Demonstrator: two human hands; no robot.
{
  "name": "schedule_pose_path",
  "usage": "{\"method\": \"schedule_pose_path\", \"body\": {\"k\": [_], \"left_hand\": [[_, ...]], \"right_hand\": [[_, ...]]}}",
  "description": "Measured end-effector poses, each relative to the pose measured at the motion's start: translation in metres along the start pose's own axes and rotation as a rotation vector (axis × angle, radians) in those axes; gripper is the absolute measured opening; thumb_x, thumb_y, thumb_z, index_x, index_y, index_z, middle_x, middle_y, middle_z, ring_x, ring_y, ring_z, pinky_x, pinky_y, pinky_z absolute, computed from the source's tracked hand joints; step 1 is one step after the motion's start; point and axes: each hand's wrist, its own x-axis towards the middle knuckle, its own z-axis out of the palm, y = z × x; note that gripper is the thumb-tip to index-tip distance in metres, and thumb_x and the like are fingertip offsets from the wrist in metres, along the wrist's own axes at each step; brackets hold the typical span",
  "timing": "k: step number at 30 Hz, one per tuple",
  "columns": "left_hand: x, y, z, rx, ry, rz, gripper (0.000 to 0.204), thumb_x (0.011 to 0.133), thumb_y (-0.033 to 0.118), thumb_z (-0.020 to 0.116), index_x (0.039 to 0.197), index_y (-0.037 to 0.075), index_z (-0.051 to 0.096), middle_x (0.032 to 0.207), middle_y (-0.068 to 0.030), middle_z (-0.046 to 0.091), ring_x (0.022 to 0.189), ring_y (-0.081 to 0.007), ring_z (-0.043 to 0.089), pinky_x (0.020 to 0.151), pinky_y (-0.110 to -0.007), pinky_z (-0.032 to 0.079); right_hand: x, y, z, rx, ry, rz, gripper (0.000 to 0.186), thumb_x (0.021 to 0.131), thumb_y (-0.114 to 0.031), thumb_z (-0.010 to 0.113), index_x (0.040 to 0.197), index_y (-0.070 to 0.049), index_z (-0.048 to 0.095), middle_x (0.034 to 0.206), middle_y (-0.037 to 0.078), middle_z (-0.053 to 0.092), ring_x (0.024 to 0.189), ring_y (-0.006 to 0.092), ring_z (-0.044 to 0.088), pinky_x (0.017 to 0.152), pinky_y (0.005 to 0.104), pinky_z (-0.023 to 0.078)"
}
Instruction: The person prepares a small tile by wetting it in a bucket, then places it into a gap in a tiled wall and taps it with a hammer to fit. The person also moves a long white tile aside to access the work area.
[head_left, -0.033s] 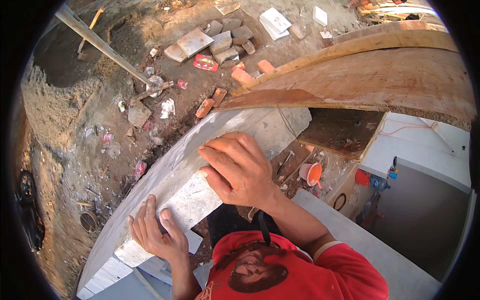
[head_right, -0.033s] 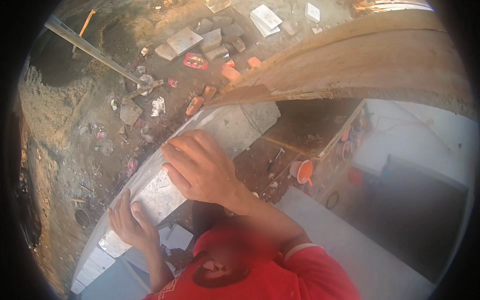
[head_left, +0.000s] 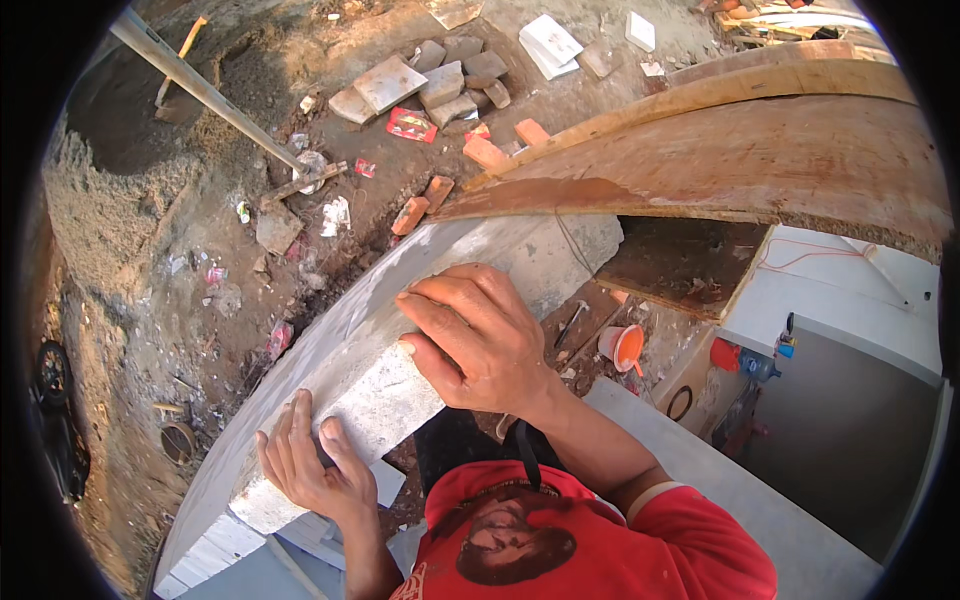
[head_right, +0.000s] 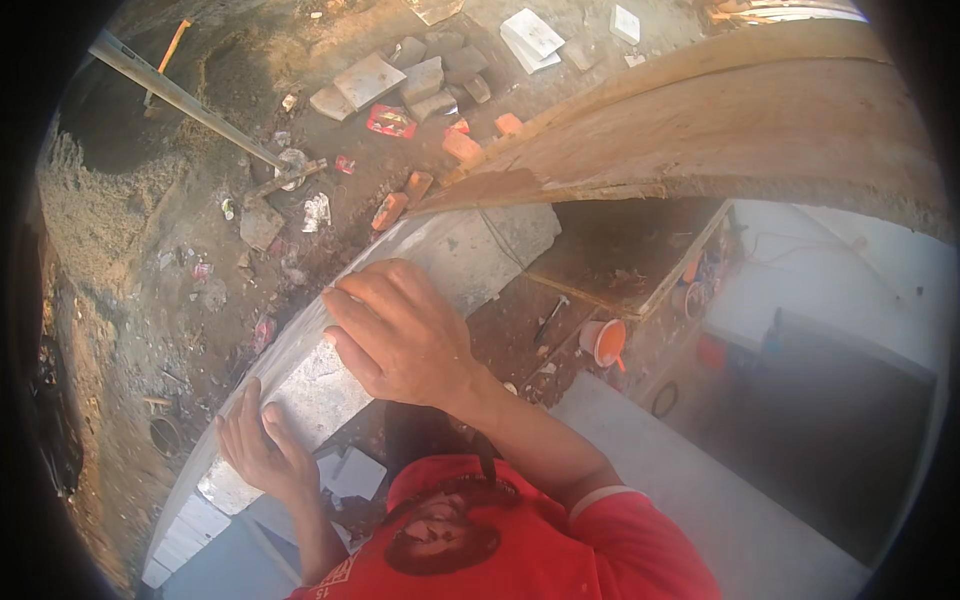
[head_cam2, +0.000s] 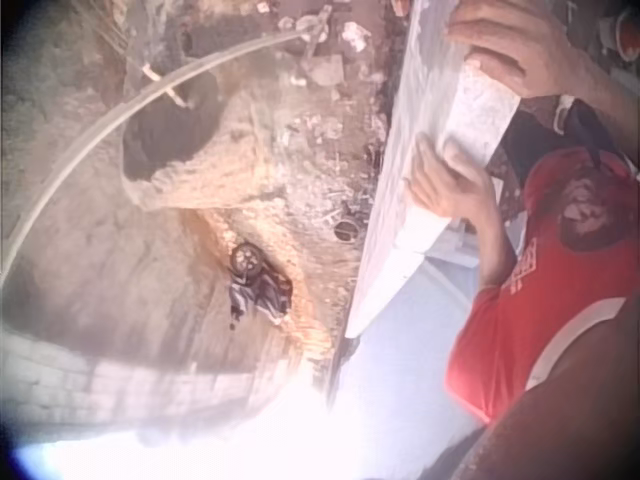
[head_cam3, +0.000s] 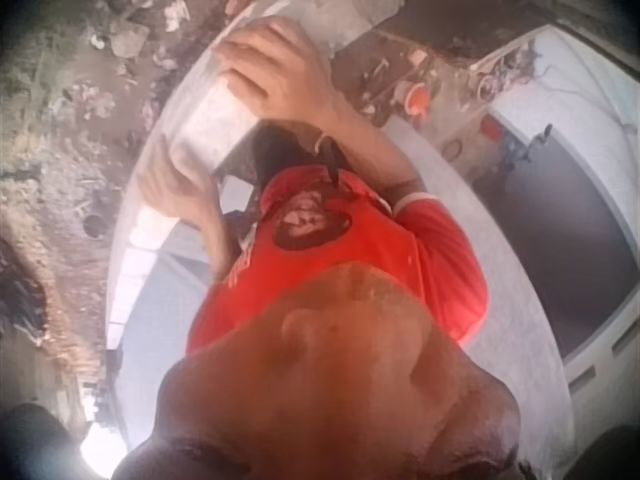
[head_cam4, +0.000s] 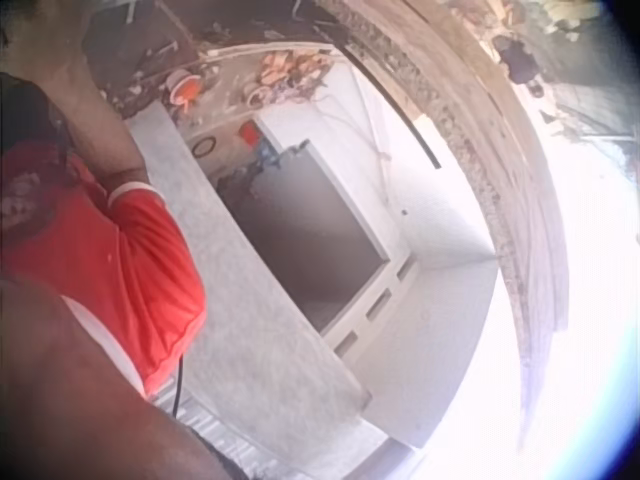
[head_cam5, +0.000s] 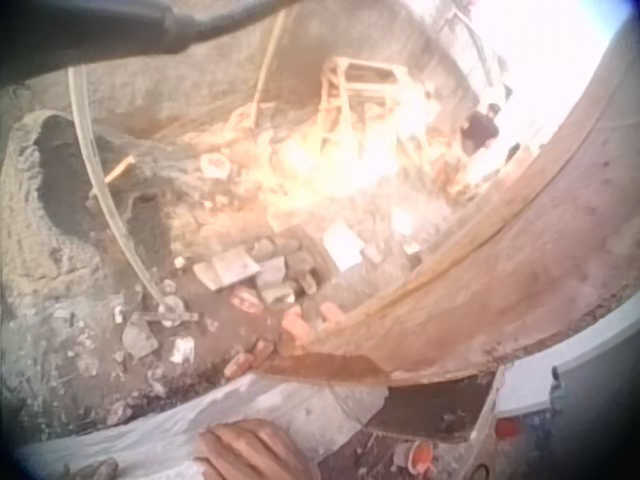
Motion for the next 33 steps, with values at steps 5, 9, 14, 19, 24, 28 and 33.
{"method": "schedule_pose_path", "body": {"k": [5, 9, 14, 19, 24, 28, 33], "left_hand": [[0.000, 0.001, 0.001, -0.020, 0.004, -0.003, 0.035, 0.100, 0.027, 0.054, 0.126, 0.008, 0.069, 0.115, -0.0114, 0.073, 0.111, -0.0288, 0.066, 0.117, -0.051, 0.031], [0.004, 0.002, 0.006, -0.026, 0.019, -0.013, 0.034, 0.099, 0.025, 0.056, 0.126, 0.008, 0.070, 0.116, -0.0110, 0.073, 0.111, -0.0286, 0.066, 0.117, -0.050, 0.032], [0.005, 0.002, 0.008, -0.011, 0.060, 0.008, 0.033, 0.100, 0.025, 0.057, 0.125, 0.008, 0.071, 0.116, -0.0105, 0.073, 0.110, -0.0289, 0.066, 0.116, -0.050, 0.033], [0.005, 0.003, 0.011, -0.029, 0.112, 0.023, 0.032, 0.100, 0.025, 0.059, 0.123, 0.008, 0.072, 0.115, -0.0105, 0.074, 0.109, -0.0293, 0.066, 0.114, -0.050, 0.035], [0.006, 0.005, 0.015, -0.005, 0.176, 0.021, 0.031, 0.101, 0.028, 0.060, 0.118, 0.007, 0.074, 0.110, -0.0095, 0.075, 0.105, -0.0297, 0.066, 0.112, -0.048, 0.037], [0.006, 0.007, 0.016, -0.020, 0.207, 0.006, 0.030, 0.101, 0.030, 0.060, 0.113, 0.007, 0.075, 0.106, -0.0104, 0.075, 0.098, -0.0303, 0.066, 0.109, -0.046, 0.040], [0.006, 0.006, 0.017, -0.004, 0.238, -0.009, 0.031, 0.101, 0.031, 0.061, 0.111, 0.007, 0.076, 0.102, -0.0119, 0.074, 0.097, -0.0312, 0.065, 0.107, -0.046, 0.041]], "right_hand": [[0.000, 0.003, 0.002, 0.002, 0.010, -0.017, 0.032, 0.078, -0.010, 0.075, 0.108, 0.000, 0.067, 0.106, 0.013, 0.063, 0.094, 0.0323, 0.061, 0.083, 0.0436, 0.051], [0.002, 0.008, 0.005, -0.006, 0.019, -0.024, 0.031, 0.078, -0.009, 0.075, 0.107, 0.000, 0.067, 0.105, 0.012, 0.063, 0.094, 0.0319, 0.060, 0.082, 0.0430, 0.051], [0.002, 0.008, 0.006, -0.022, 0.058, -0.030, 0.029, 0.077, -0.010, 0.076, 0.104, -0.001, 0.068, 0.100, 0.011, 0.064, 0.092, 0.0306, 0.060, 0.080, 0.0412, 0.050], [-0.002, 0.008, 0.008, -0.002, 0.120, -0.024, 0.023, 0.076, -0.010, 0.076, 0.097, -0.003, 0.067, 0.097, 0.008, 0.064, 0.092, 0.0290, 0.060, 0.082, 0.0396, 0.050], [-0.003, 0.008, 0.009, 0.031, 0.148, -0.033, 0.021, 0.077, -0.011, 0.077, 0.095, -0.004, 0.067, 0.098, 0.007, 0.064, 0.092, 0.0288, 0.059, 0.083, 0.0395, 0.050], [-0.003, 0.005, -0.005, 0.139, 0.213, -0.085, 0.026, 0.079, -0.011, 0.077, 0.103, -0.003, 0.070, 0.106, 0.009, 0.066, 0.098, 0.0295, 0.061, 0.087, 0.0402, 0.051], [-0.026, -0.002, -0.068, 0.173, 0.349, -0.166, 0.033, 0.080, -0.006, 0.077, 0.112, -0.001, 0.072, 0.113, 0.013, 0.068, 0.102, 0.0312, 0.065, 0.087, 0.0415, 0.054]]}}
